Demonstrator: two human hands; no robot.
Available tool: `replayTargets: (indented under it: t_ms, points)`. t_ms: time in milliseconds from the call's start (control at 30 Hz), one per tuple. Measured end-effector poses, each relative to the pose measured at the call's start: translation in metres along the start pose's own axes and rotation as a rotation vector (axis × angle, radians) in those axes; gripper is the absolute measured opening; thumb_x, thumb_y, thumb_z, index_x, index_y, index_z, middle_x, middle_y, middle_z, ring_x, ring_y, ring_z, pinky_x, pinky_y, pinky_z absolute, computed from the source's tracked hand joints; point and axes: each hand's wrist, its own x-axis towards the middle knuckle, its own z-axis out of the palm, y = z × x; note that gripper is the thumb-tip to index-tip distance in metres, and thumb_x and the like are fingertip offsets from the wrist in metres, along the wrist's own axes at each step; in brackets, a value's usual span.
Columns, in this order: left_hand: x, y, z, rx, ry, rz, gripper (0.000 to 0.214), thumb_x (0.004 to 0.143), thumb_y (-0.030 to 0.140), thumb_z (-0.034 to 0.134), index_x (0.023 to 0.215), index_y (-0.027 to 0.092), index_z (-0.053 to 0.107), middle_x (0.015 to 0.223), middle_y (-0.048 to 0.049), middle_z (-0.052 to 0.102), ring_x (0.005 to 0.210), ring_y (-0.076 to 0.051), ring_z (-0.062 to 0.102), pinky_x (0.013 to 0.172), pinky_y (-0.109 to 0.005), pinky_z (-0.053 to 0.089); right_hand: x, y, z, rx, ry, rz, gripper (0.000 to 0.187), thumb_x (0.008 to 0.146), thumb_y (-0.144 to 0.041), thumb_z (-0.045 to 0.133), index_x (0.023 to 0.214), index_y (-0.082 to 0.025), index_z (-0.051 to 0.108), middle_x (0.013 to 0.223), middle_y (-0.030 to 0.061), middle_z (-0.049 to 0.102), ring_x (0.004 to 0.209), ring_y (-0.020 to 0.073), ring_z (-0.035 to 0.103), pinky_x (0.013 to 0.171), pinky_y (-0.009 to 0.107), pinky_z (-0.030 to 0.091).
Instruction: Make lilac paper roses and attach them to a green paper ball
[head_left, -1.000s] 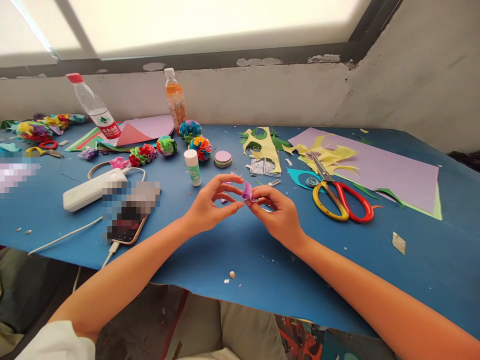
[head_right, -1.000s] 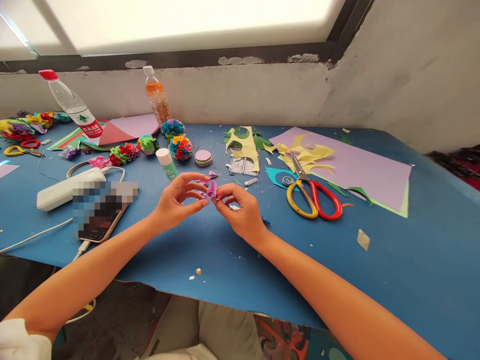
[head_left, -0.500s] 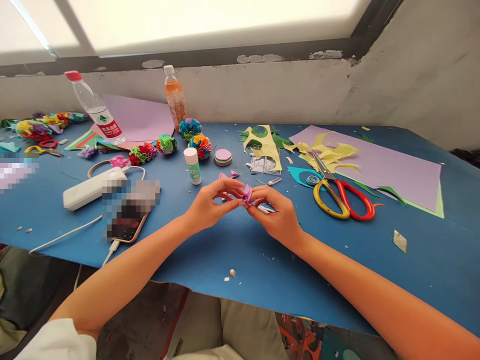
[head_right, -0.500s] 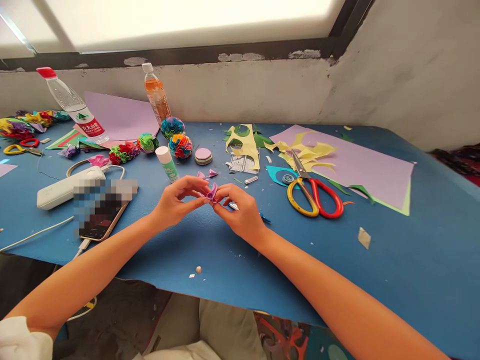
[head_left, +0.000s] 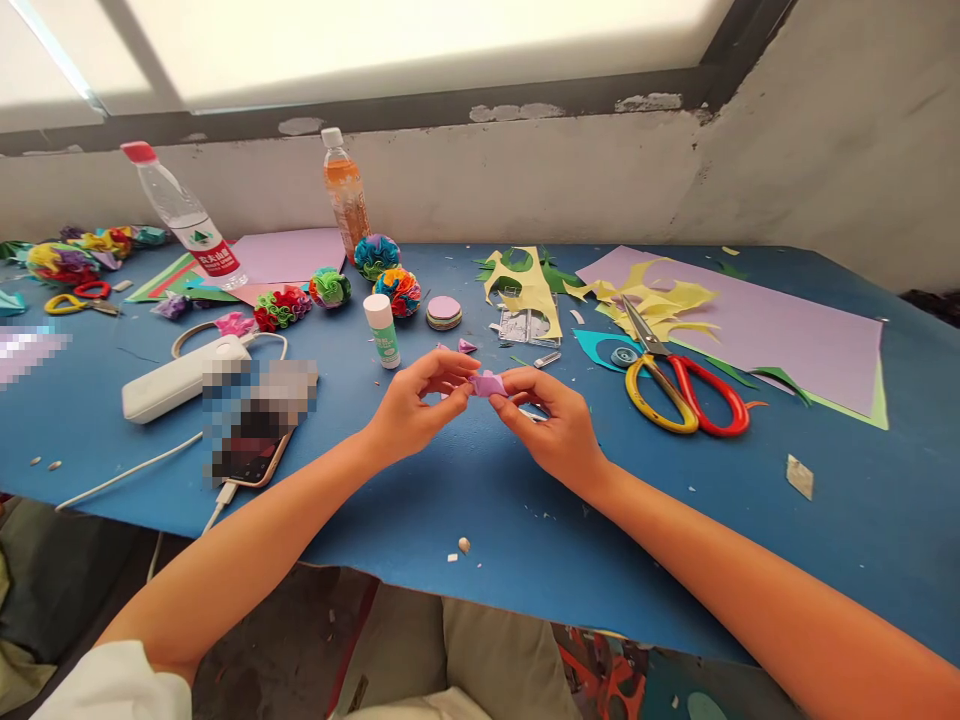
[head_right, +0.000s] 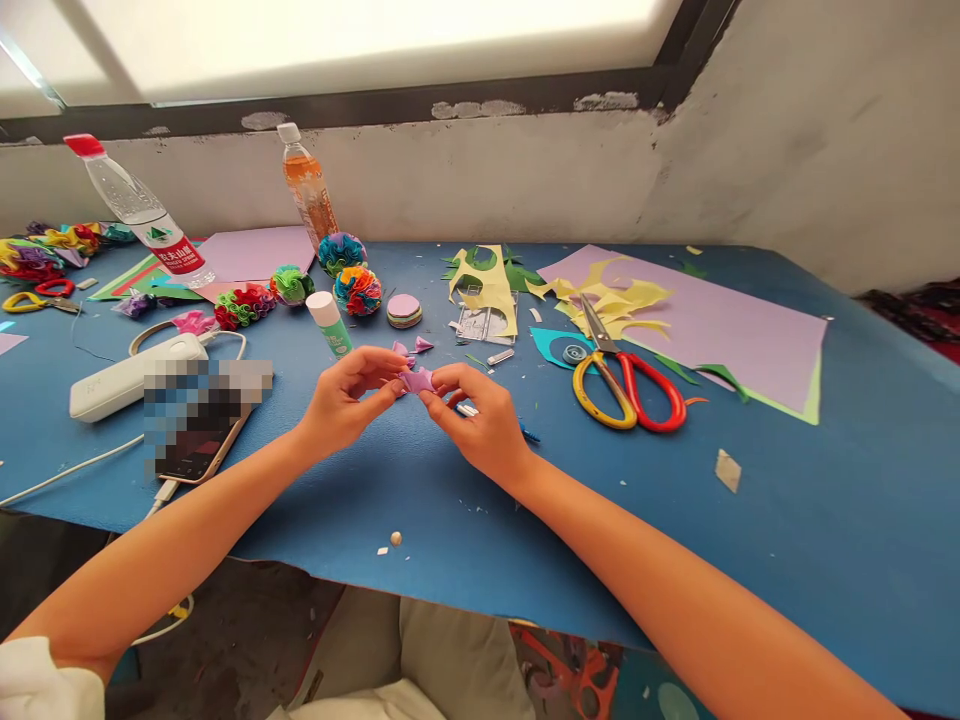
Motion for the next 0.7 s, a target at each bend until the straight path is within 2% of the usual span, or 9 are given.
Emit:
replayTargets:
  t_ms: [233, 333, 467, 533, 600, 700]
  points:
    - [-0.0023, 0.0004, -0.0020, 0.117, -0.104, 0.143, 0.021, 0.079, 0.021, 0.067, 0.099, 0.018, 0.063, 0.094, -0.0042, 0.072, 0.087, -0.013, 0.067, 0.076, -0.024, 0.056, -0.0011, 0.0057, -0.0010, -0.086, 0.038, -0.155, 0.004, 0.084, -0.027, 0.063, 0.082, -0.024, 0.060, 0.084, 0.0009, 0.067, 0.069, 0.0122, 0.060, 0.059, 0.026, 0.050]
    - [-0.0024, 0.0016, -0.0016, 0.136, -0.105, 0.179, 0.021, 0.077, 0.022, 0.070, 0.097, 0.017, 0.064, 0.093, -0.0044, 0.072, 0.086, -0.013, 0.067, 0.076, -0.024, 0.056, -0.0016, 0.0066, -0.0020, -0.117, 0.024, -0.214, 0.001, 0.085, -0.024, 0.060, 0.085, -0.024, 0.060, 0.086, 0.0015, 0.067, 0.070, 0.0122, 0.061, 0.060, 0.026, 0.051]
    - [-0.0018, 0.0008, -0.0006, 0.109, -0.082, 0.143, 0.022, 0.076, 0.022, 0.070, 0.097, 0.018, 0.064, 0.092, -0.0043, 0.071, 0.086, -0.013, 0.066, 0.073, -0.023, 0.055, -0.0030, 0.0056, -0.0015, -0.144, -0.015, -0.237, 0.007, 0.087, -0.022, 0.057, 0.091, -0.025, 0.061, 0.091, 0.0025, 0.068, 0.076, 0.0136, 0.063, 0.065, 0.028, 0.053]
    - [-0.0014, -0.0002, -0.0005, 0.093, -0.062, 0.106, 0.021, 0.078, 0.023, 0.068, 0.098, 0.018, 0.064, 0.092, -0.0041, 0.071, 0.085, -0.013, 0.066, 0.071, -0.023, 0.055, -0.0029, 0.0044, -0.0009, -0.147, -0.011, -0.230, 0.006, 0.086, -0.022, 0.058, 0.091, -0.025, 0.060, 0.089, 0.0019, 0.068, 0.072, 0.0127, 0.062, 0.063, 0.027, 0.052]
    - [-0.0010, -0.0010, -0.0008, 0.082, -0.036, 0.076, 0.020, 0.080, 0.025, 0.066, 0.098, 0.019, 0.064, 0.091, -0.0038, 0.070, 0.084, -0.013, 0.066, 0.070, -0.022, 0.055, -0.0017, 0.0030, -0.0007, -0.153, 0.054, -0.218, 0.007, 0.085, -0.023, 0.061, 0.092, -0.025, 0.059, 0.090, 0.0022, 0.066, 0.070, 0.0120, 0.060, 0.060, 0.027, 0.051]
    - [-0.0007, -0.0016, -0.0013, 0.071, -0.011, 0.048, 0.019, 0.082, 0.026, 0.065, 0.099, 0.019, 0.064, 0.092, -0.0040, 0.069, 0.085, -0.012, 0.066, 0.070, -0.021, 0.054, 0.0009, 0.0009, -0.0016, -0.154, 0.156, -0.157, 0.019, 0.082, -0.027, 0.063, 0.100, -0.024, 0.058, 0.104, 0.0061, 0.063, 0.087, 0.0162, 0.061, 0.067, 0.030, 0.052]
